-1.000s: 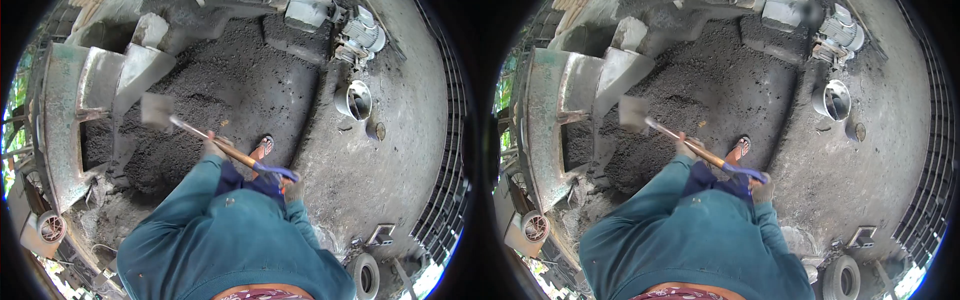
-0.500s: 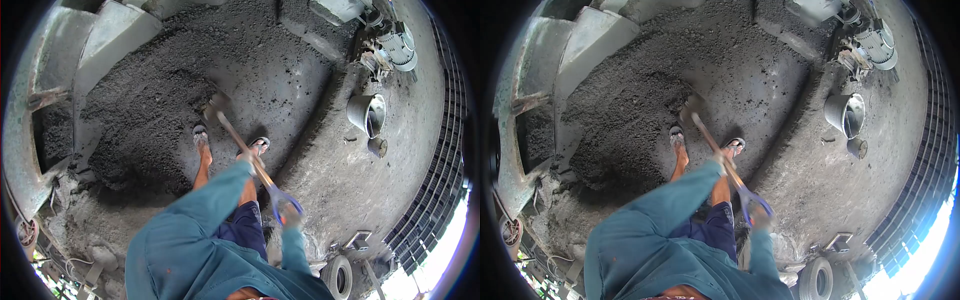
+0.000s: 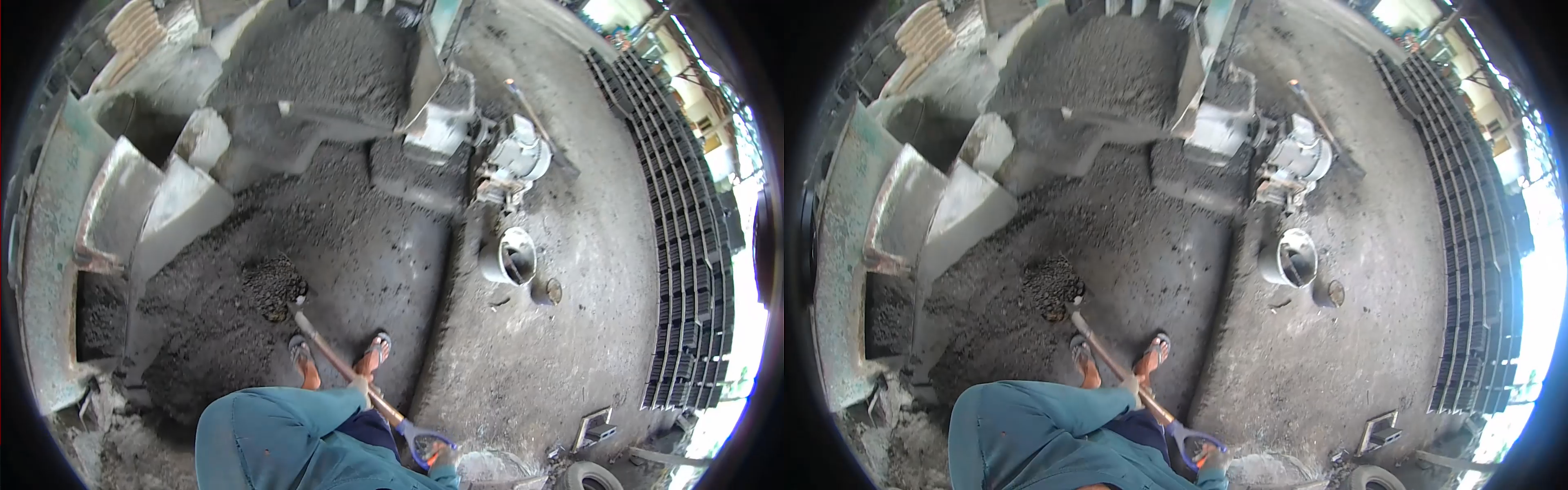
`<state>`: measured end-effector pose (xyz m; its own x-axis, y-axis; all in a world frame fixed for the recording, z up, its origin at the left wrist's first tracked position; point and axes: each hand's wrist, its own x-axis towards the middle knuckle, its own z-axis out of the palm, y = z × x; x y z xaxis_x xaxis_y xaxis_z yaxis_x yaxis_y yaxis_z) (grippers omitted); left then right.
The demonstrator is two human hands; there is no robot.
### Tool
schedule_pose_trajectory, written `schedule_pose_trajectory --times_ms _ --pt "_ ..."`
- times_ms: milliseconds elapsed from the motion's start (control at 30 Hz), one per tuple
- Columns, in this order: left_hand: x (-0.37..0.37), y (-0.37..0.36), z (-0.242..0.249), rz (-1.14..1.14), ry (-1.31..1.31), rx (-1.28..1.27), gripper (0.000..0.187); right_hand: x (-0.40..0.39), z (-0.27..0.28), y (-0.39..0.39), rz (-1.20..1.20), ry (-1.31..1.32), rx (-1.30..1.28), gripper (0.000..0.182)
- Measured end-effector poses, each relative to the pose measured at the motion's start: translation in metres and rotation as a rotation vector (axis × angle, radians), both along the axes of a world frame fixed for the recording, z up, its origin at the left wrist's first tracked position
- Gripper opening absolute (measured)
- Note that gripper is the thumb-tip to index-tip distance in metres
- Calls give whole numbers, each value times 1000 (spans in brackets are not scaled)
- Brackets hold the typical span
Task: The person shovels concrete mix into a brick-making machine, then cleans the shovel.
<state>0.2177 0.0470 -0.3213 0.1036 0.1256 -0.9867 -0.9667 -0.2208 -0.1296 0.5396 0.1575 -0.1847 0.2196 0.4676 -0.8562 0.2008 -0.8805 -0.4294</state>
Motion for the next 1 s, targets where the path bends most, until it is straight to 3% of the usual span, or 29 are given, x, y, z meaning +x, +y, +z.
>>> schedule_pose_trajectory --times_ms 33,133,200,233,267,300,333,367,400,433,467,500,533,567,633,667,700,733,767,800,867,933,1000 --pt "-10 -3 21 -83 -50 -15 19 -13 26 -15 -41 -6 20 9" --pt "-59 -4 121 -73 220 111 21 -81 92 -39 -61 48 78 13" --pt "-120 12 199 104 172 234 19 -96 51 -38 -8 237 66 7" --pt "-151 17 211 119 245 259 19 -123 46 -35 -93 341 79 5" --pt "-183 22 222 136 317 287 20 -152 45 -32 -204 613 75 7" --pt "-219 25 253 109 410 397 21 -204 78 -27 29 386 123 9" --pt "-252 27 284 61 574 470 23 -236 81 -23 51 505 156 11" --pt "-280 26 298 13 728 524 25 -269 123 -22 87 634 140 13" --pt "-298 27 303 -28 845 555 26 -286 134 -19 142 599 189 15" --pt "-307 28 299 -53 820 558 26 -296 155 -17 110 611 240 14" --pt "-303 28 305 -13 685 540 27 -289 158 -1 643 486 495 14" --pt "-290 27 302 56 588 541 28 -275 165 8 330 586 432 15" --pt "-285 27 300 123 497 544 29 -280 217 7 264 583 447 14" --pt "-271 6 342 -32 455 602 29 -275 253 15 373 543 542 18" --pt "-268 -27 357 -723 573 657 30 -283 290 15 535 272 1071 24" --pt "-272 -40 369 -1065 619 677 32 -305 338 -4 645 187 1063 26" --pt "-269 -56 415 -1274 1129 916 40 -329 376 -20 763 105 1047 30" --pt "-265 -68 457 -1152 1257 1115 43 -345 366 -19 871 55 1207 29" --pt "-261 -82 494 -934 1221 1342 44 -358 355 -21 992 10 1360 29" --pt "-267 -97 528 -886 1357 1460 44 -377 354 -30 1029 -69 1402 30" --pt "-276 -126 582 -744 1386 1595 60 -408 327 -32 1136 -177 1555 30" --pt "-283 -144 595 -670 1646 1546 73 -426 288 -29 1184 20 1451 31" --pt "-288 -160 599 -668 1777 1474 81 -438 222 -7 1149 50 1384 31"
